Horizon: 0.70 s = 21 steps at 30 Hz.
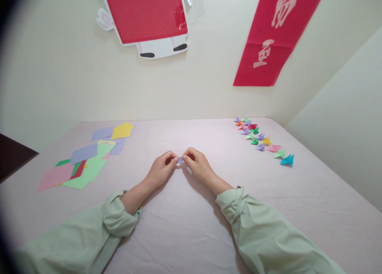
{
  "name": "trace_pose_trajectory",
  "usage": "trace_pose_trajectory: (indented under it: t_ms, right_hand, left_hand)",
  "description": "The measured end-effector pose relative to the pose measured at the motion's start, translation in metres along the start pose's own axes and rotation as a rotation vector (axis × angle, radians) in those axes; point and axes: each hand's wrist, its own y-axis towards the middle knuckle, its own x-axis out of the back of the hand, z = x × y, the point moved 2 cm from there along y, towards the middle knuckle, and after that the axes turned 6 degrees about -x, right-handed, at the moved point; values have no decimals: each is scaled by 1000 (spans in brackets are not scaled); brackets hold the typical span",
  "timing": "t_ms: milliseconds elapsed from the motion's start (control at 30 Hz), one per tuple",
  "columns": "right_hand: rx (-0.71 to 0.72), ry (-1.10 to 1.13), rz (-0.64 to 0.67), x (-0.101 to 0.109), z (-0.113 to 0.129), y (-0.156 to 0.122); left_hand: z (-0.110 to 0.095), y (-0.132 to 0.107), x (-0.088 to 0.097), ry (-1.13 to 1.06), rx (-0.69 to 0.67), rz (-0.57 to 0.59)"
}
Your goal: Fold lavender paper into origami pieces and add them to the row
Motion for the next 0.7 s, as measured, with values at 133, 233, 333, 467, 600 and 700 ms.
trace_pose_trajectory:
  t_ms: [133, 233, 333, 467, 600, 700]
  right_hand:
    - [-38, 14, -3, 1, 0, 1]
    - [-55, 10, -21, 3, 0, 2]
    - [-63, 13, -46, 4, -1, 4]
    - [-75, 41, -54, 5, -3, 4]
    - [-76, 20, -57, 5, -2, 4]
    - [-70, 14, -55, 5, 0, 3]
  left_hand:
    - [3, -1, 0, -19, 6, -2]
    - [5, -1, -1, -23, -41, -19]
    - [5, -3, -1, 21, -124, -29]
    - [0, -4, -1, 104, -205, 15]
    - [-3, -5, 1, 146, -217, 23]
    - [-4, -5, 1, 164, -226, 24]
